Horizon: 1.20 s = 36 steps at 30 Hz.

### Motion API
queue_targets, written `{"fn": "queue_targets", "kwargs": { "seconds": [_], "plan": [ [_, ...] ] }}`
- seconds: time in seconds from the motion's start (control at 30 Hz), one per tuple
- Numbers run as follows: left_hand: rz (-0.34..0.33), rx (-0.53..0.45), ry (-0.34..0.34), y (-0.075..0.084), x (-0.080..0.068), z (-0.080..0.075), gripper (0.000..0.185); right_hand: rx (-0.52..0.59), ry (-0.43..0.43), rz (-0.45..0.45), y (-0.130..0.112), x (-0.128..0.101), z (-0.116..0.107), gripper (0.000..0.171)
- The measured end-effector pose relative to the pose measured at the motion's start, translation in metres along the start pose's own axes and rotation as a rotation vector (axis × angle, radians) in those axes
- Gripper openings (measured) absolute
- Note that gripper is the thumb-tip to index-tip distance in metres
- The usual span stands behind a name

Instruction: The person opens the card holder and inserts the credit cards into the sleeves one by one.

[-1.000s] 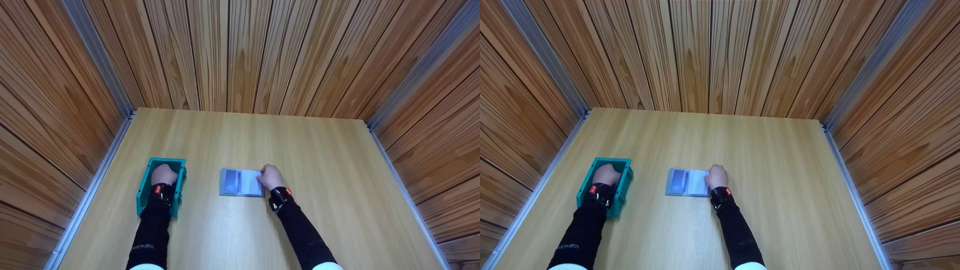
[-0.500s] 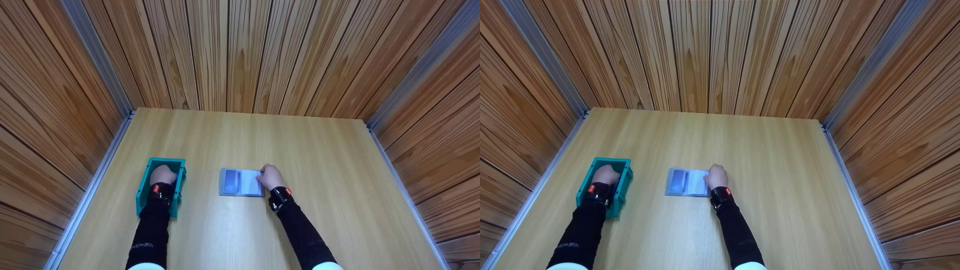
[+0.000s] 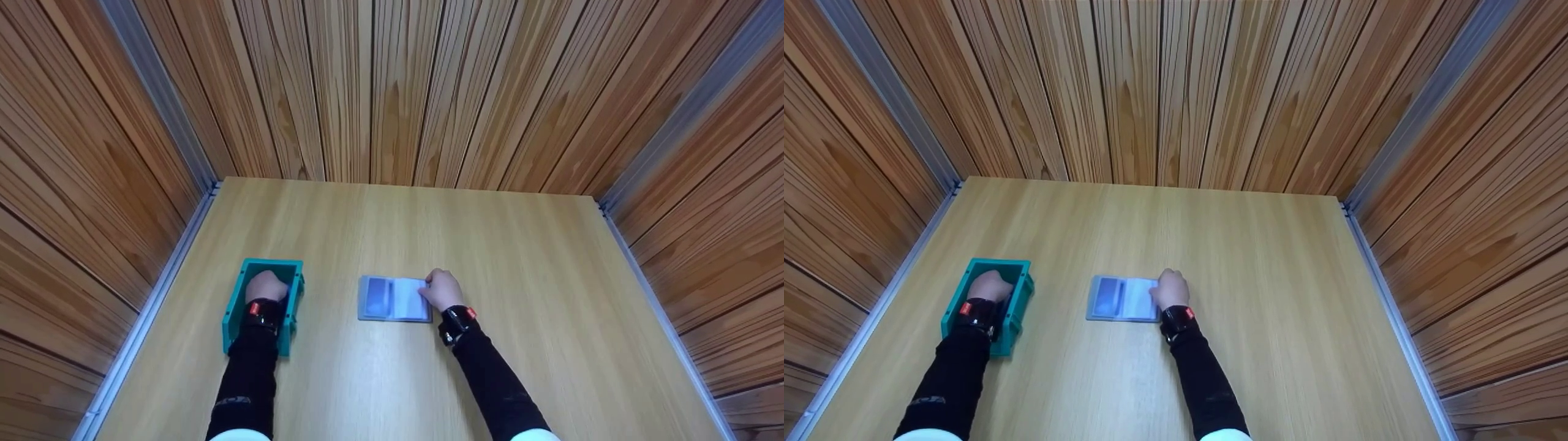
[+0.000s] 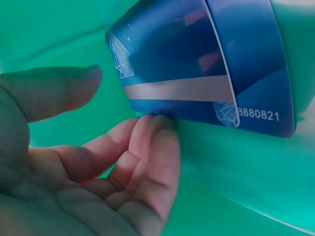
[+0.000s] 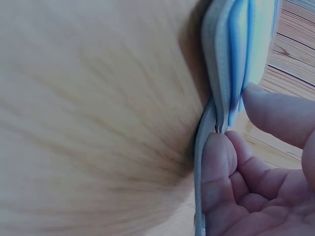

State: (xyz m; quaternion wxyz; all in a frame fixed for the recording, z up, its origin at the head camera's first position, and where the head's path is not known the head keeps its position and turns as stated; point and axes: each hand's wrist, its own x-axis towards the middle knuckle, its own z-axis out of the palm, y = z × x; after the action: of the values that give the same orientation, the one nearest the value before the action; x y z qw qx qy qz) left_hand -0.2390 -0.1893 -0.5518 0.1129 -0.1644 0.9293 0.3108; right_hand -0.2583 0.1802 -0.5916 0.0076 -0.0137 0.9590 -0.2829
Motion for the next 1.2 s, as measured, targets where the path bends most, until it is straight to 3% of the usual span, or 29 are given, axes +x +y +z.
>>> {"fn": "queue_targets", "kwargs": {
  "seconds": [0.17, 0.53, 0.83, 1.2],
  "plan": [
    [-0.050, -0.049, -0.020, 0.0019, 0.0008, 0.0022, 0.023, 0.001, 0.006, -0.002, 0.0005, 0.0003, 0.0007, 0.023],
    [0.046, 0.032, 0.059, -0.0006, -0.0052, 0.0018, 0.025, 0.008, -0.014, 0.036, -0.0016, -0.0002, 0.0003, 0.024],
    [0.016, 0.004, 0.018, 0.0004, -0.0017, 0.0010, 0.026, 0.014, -0.027, 0.052, -0.0015, 0.0006, 0.0002, 0.024],
    [0.012, -0.010, 0.037, -0.0012, 0.0004, 0.0028, 0.027, 0.012, -0.016, 0.032, -0.0017, 0.0002, -0.0003, 0.024]
  ]
}}
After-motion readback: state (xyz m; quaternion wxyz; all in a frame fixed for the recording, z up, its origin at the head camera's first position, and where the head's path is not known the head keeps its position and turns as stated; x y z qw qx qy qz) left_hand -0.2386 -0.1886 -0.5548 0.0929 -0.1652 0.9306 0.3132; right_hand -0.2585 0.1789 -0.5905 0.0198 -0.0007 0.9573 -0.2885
